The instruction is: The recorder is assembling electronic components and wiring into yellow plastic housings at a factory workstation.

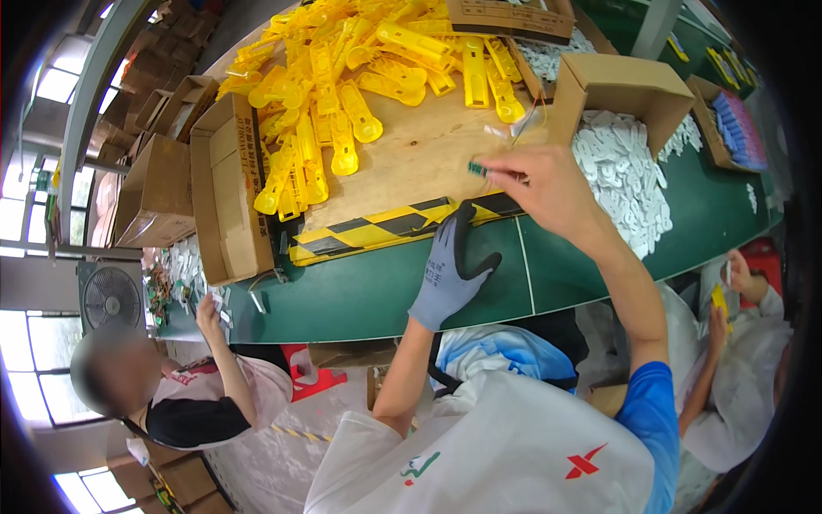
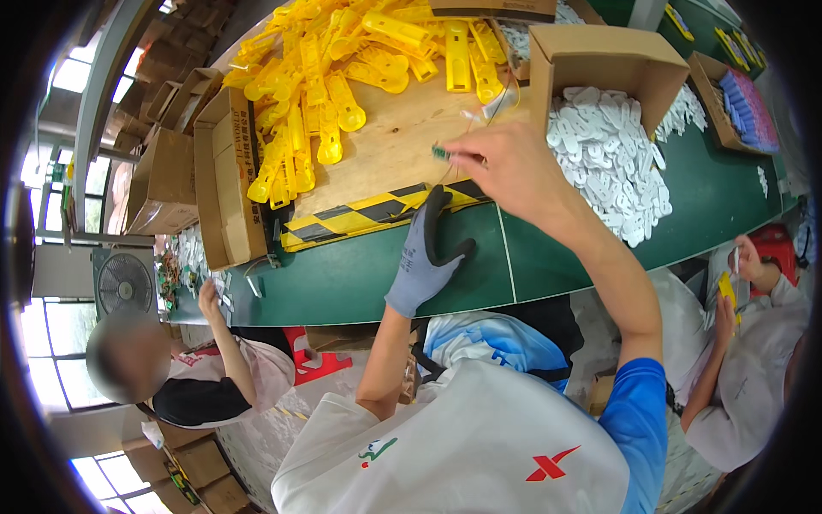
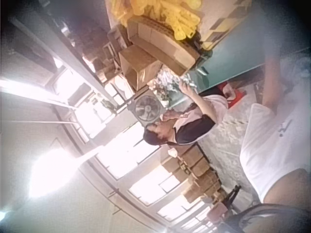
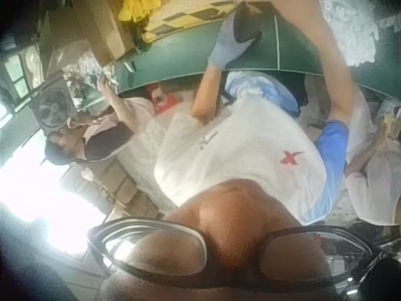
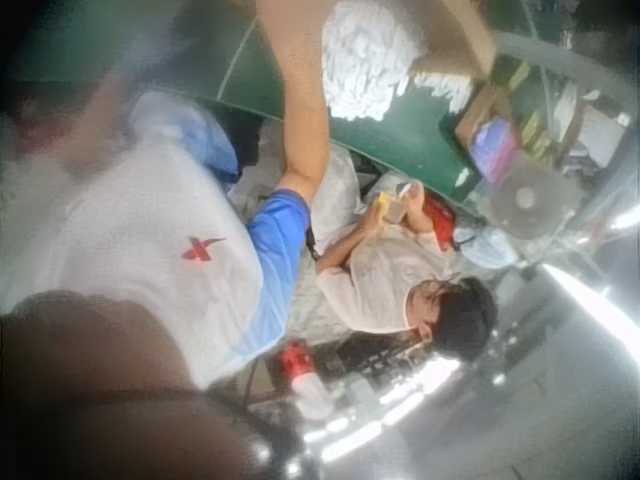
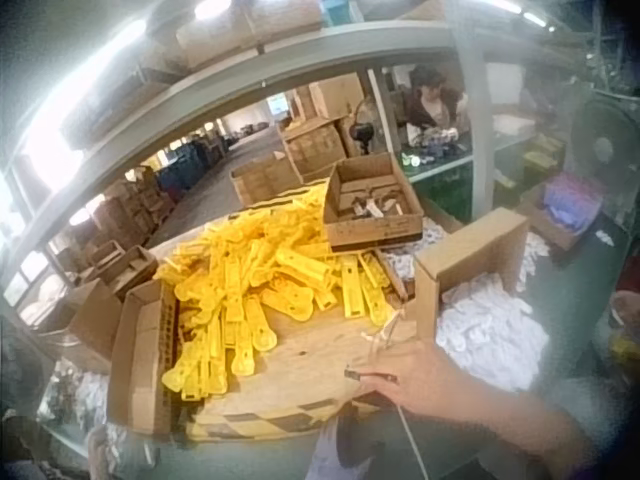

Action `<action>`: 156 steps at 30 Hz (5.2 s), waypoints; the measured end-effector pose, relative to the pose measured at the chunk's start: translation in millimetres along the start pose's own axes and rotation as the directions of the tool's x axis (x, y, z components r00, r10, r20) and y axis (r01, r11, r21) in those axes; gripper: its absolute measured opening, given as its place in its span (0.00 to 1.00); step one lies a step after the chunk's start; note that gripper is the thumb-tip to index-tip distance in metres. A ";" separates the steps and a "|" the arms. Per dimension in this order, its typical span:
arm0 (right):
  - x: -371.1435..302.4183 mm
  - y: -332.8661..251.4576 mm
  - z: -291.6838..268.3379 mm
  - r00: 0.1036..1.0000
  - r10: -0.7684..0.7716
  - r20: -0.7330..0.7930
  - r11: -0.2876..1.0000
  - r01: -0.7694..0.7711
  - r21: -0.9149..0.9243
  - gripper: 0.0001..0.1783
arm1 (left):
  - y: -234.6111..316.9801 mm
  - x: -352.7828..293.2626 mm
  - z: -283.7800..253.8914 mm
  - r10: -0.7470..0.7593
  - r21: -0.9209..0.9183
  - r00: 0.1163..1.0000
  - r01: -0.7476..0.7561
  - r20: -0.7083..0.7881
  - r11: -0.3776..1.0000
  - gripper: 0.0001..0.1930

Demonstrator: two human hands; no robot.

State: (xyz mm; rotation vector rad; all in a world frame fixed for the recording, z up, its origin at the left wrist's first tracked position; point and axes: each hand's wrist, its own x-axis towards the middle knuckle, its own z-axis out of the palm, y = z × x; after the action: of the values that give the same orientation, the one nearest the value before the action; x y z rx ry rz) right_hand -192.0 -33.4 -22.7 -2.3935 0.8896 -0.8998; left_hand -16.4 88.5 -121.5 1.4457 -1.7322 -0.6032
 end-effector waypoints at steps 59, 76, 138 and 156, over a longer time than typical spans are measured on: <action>-24.9 22.3 45.1 0.992 0.013 -0.127 0.667 0.086 0.740 0.11 | 47.7 20.5 -24.2 -0.497 -0.989 0.864 0.130 0.080 0.067 0.24; -23.8 -19.5 37.5 0.977 0.207 -0.058 0.449 -0.042 0.892 0.11 | 70.9 -1.1 -100.1 -0.424 -0.676 0.854 0.123 -0.301 0.727 0.26; 6.9 -25.7 4.9 0.842 -0.004 0.540 0.789 -0.329 0.519 0.13 | 51.5 19.0 -99.1 -0.103 -0.203 0.984 0.131 0.143 0.970 0.27; -46.3 -62.4 54.6 0.974 0.171 0.146 0.575 -0.219 0.788 0.11 | 39.7 -28.4 -24.6 -0.550 -1.000 0.835 0.012 0.002 0.014 0.15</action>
State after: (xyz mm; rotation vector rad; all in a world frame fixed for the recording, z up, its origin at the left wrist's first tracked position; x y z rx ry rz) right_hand -155.0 51.4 -44.0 -1.4769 0.5253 -0.8834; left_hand -18.7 128.4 -84.2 0.6881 -0.2438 -1.2888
